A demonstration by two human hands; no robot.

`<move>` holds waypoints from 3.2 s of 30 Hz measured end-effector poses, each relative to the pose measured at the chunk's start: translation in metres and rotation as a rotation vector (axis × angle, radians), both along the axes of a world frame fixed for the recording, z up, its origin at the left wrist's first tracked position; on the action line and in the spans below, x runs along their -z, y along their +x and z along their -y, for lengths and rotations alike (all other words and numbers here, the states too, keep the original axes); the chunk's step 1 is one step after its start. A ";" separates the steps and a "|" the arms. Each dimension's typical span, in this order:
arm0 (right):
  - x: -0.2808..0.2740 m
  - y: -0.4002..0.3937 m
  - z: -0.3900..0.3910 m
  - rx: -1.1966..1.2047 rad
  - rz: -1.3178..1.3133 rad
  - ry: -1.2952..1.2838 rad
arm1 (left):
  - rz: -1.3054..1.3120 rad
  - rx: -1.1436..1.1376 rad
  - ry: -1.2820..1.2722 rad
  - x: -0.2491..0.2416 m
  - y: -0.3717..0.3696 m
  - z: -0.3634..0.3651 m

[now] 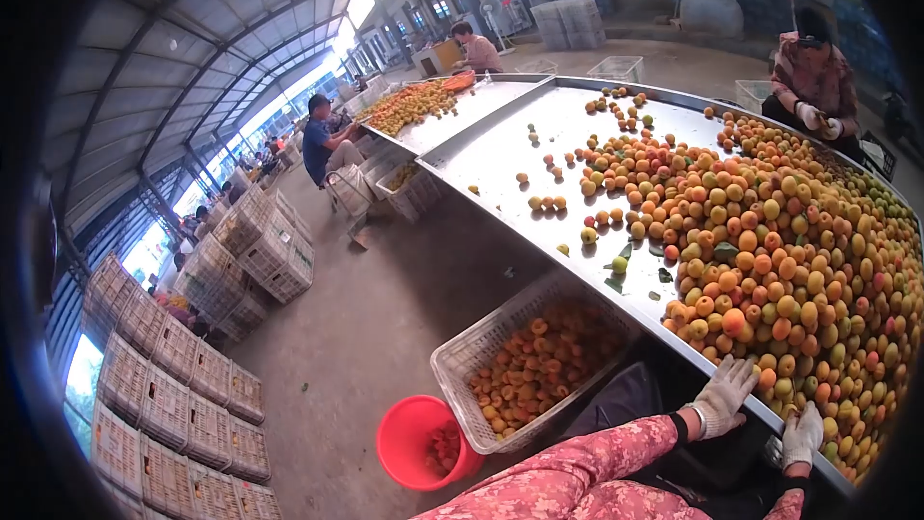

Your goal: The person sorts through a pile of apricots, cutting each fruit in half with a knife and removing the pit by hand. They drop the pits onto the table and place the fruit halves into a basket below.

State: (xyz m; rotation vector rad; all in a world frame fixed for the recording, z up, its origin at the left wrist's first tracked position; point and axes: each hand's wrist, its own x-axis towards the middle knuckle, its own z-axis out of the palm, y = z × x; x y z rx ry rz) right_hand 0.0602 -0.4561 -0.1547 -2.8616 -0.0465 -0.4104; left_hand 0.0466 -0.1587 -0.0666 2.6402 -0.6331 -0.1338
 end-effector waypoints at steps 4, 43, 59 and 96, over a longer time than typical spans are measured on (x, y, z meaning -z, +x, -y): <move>0.002 0.001 0.002 0.032 -0.035 0.068 | -0.015 0.044 -0.011 -0.003 0.003 -0.009; 0.022 0.009 0.019 0.119 -0.010 0.128 | 0.204 0.143 0.051 0.076 0.023 -0.014; 0.017 0.003 0.011 0.085 0.019 0.022 | 0.109 0.193 0.089 0.059 0.017 -0.026; -0.119 -0.093 -0.145 0.053 -0.206 1.197 | 0.275 -0.035 0.056 -0.005 0.124 -0.063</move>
